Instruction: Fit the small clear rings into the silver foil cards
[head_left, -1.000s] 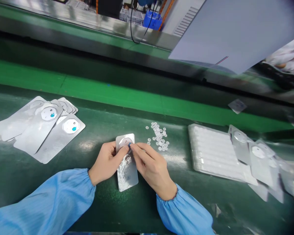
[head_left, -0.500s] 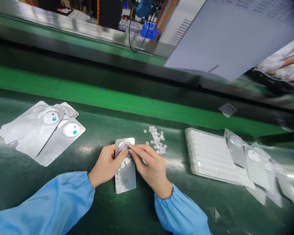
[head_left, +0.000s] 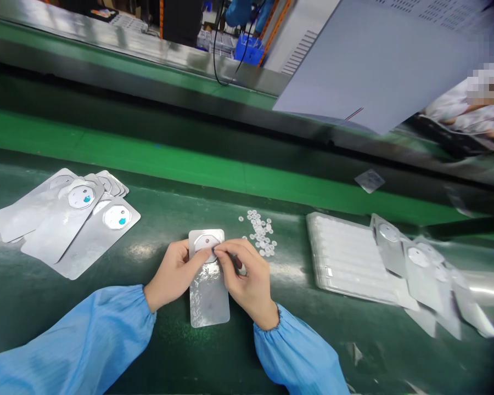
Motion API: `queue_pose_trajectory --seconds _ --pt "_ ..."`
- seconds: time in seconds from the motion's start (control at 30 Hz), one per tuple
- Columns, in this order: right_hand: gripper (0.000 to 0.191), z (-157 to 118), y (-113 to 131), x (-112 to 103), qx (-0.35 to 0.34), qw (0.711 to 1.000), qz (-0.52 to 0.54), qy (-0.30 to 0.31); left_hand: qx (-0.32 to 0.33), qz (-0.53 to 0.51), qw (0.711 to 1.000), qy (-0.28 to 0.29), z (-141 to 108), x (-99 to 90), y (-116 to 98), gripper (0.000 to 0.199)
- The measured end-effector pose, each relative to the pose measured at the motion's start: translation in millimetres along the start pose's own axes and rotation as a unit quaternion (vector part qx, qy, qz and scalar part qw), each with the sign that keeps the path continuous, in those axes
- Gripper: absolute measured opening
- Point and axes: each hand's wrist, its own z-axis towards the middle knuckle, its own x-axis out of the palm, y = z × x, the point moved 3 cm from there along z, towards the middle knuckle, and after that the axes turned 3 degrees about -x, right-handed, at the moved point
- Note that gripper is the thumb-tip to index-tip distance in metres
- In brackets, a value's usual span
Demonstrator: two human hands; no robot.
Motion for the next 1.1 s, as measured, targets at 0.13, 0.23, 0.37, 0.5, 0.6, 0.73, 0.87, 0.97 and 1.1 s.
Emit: queue_pose_trajectory --seconds 0.13,0.23,0.37,0.5,0.6,0.73,0.87,0.97,1.1 --pt "0.011 4 -4 0 0.065 0.996 0.053 -0.043 -0.016 -0.018 1.0 -0.013 1 -2.7 3 0.029" --pt "0.009 0 -6 -15 0.082 0.988 0.087 -0.096 -0.017 -0.011 1.0 -0.016 1 -3.8 4 0.031" --pt "0.007 -41 -8 -71 0.135 0.97 0.053 -0.194 -0.033 -0.022 0.999 -0.013 0 -3.6 3 0.034" --pt "0.005 -92 3 -115 0.165 0.953 -0.077 -0.243 -0.025 -0.016 1.0 -0.008 0 -1.8 3 0.035" --pt "0.008 -95 18 -97 0.111 0.978 -0.105 -0.141 -0.016 0.026 0.999 -0.026 0 -2.1 4 0.037" --pt "0.022 -62 28 -45 0.024 0.993 -0.087 -0.078 0.015 0.081 0.996 -0.031 -2 -1.0 3 0.042" --pt "0.022 -31 25 -8 -0.021 0.993 -0.09 -0.068 0.034 0.075 0.996 -0.016 -4 1.7 -2 0.045" --pt "0.019 -24 23 1 -0.028 0.993 -0.092 -0.07 0.034 0.059 0.998 -0.008 -5 2.2 -4 0.045" --pt "0.02 -24 24 1 -0.002 0.995 -0.063 -0.079 0.028 0.045 0.999 0.0 -3 0.4 -3 0.042"
